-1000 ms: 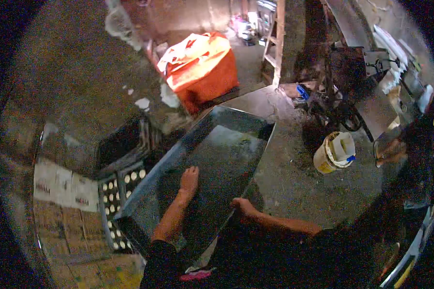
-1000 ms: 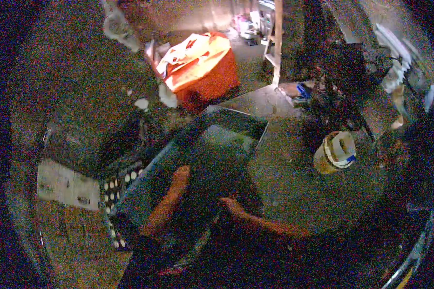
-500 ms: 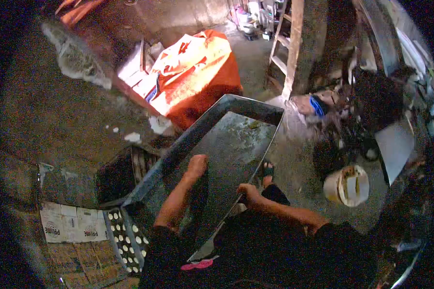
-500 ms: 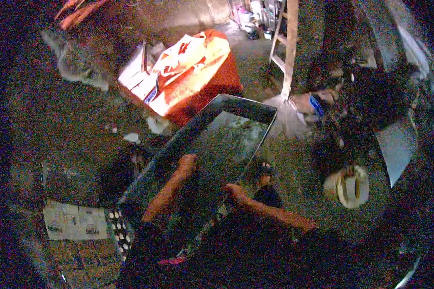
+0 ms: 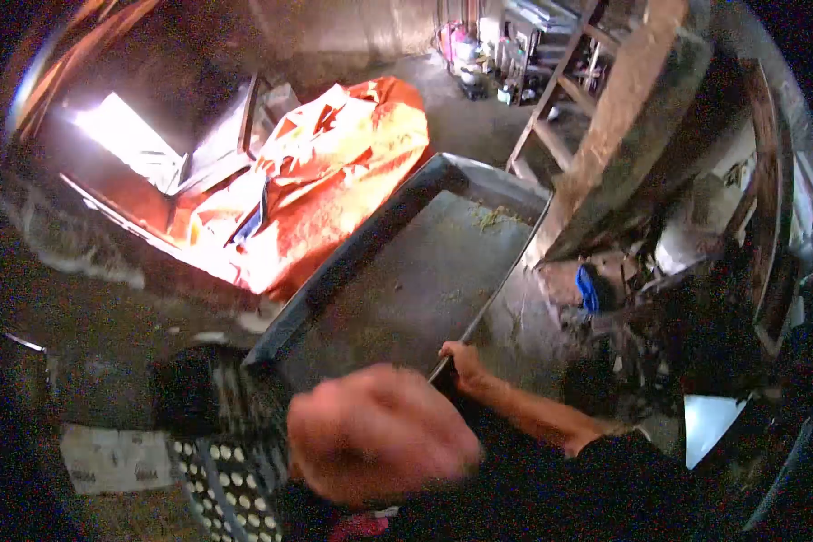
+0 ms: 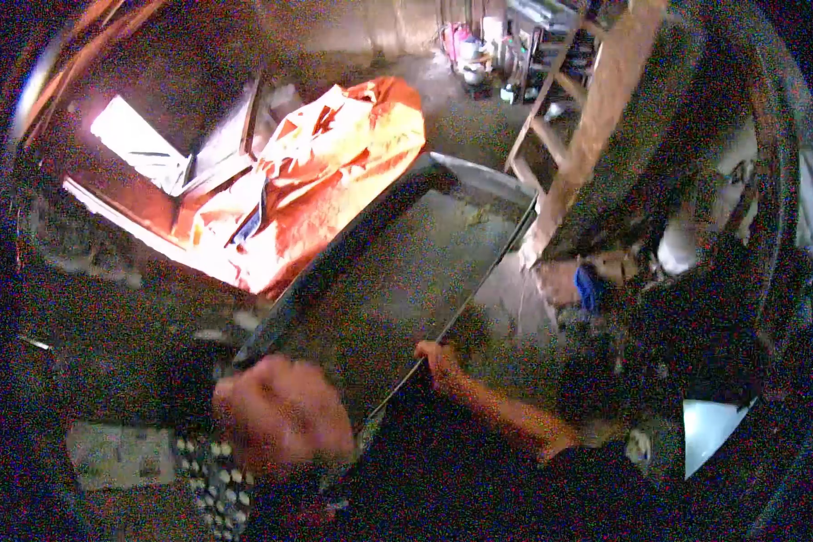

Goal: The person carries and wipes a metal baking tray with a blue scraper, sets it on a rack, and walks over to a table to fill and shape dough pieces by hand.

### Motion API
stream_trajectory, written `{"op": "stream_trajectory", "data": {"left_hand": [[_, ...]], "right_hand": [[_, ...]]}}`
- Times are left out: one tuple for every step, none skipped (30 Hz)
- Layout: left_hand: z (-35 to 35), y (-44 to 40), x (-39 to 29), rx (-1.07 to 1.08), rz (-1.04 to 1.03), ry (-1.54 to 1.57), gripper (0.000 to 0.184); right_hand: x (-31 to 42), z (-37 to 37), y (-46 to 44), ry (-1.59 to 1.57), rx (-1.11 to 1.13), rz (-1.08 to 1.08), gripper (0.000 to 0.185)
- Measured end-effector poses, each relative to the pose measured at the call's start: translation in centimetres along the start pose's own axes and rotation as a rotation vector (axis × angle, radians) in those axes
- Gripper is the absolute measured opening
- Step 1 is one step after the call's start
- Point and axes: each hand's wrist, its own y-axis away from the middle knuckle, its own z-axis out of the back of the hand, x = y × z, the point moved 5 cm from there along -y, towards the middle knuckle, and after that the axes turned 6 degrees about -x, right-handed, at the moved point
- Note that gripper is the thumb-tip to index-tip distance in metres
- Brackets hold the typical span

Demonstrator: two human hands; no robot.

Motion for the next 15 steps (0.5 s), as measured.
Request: {"op": "stream_trajectory", "data": {"left_hand": [[-0.8, -2.7, -0.1, 0.221, -0.138, 0.09, 0.035], [-1.9, -4.9, -0.6, 0.052, -0.105, 0.133, 0.033], [-1.2, -7.4, 0.7, 0.207, -0.261, 0.284, 0.023], [0.3, -10.1, 1.9, 0.372, -0.415, 0.435, 0.016], [1.6, -13.0, 2.3, 0.4, -0.43, 0.446, 0.016], [2.9, -16.1, 2.5, 0.478, -0.419, 0.532, 0.016], [4.2, -18.9, 2.9, 0.55, -0.399, 0.618, 0.016], [5.6, -21.6, 3.5, 0.553, -0.392, 0.629, 0.016], [6.5, -24.0, 3.0, 0.555, -0.472, 0.625, 0.015], [7.5, -26.1, 2.5, 0.556, -0.55, 0.615, 0.015], [8.4, -28.1, 0.5, 0.486, -0.157, 0.455, 0.013], [9.7, -30.5, 0.7, 0.49, -0.149, 0.457, 0.013], [10.6, -32.7, 0.8, 0.564, -0.246, 0.385, 0.013], [11.5, -34.6, 0.8, 0.638, -0.347, 0.31, 0.014], [12.3, -35.3, 0.1, 0.543, -0.189, 0.146, 0.016]], "right_hand": [[3.4, 0.0, -0.9, 0.087, -0.042, 0.09, 0.017], [5.8, -0.1, -2.3, 0.176, -0.084, 0.18, 0.017], [5.7, 0.1, -4.9, 0.073, -0.183, -0.024, 0.016], [5.6, 0.2, -7.6, -0.037, -0.28, -0.223, 0.016], [5.8, 0.3, -10.4, -0.075, -0.291, -0.207, 0.016], [6.5, 0.4, -13.3, -0.113, -0.302, -0.193, 0.016], [7.8, 0.7, -15.5, -0.067, -0.296, -0.225, 0.02], [7.7, 1.4, -18.0, -0.072, -0.308, -0.227, 0.02], [9.1, 1.1, -20.3, 0.045, -0.173, -0.002, 0.029], [10.5, 0.7, -22.0, 0.16, -0.032, 0.22, 0.038], [13.6, 0.1, -22.5, 0.549, 0.049, 0.681, 0.054], [14.6, 0.1, -23.9, 0.544, 0.042, 0.679, 0.054], [15.9, 0.0, -25.0, 0.559, 0.026, 0.661, 0.037], [17.1, -0.1, -26.5, 0.576, 0.01, 0.647, 0.025], [17.1, -0.2, -27.9, 0.595, -0.032, 0.635, 0.027]]}}
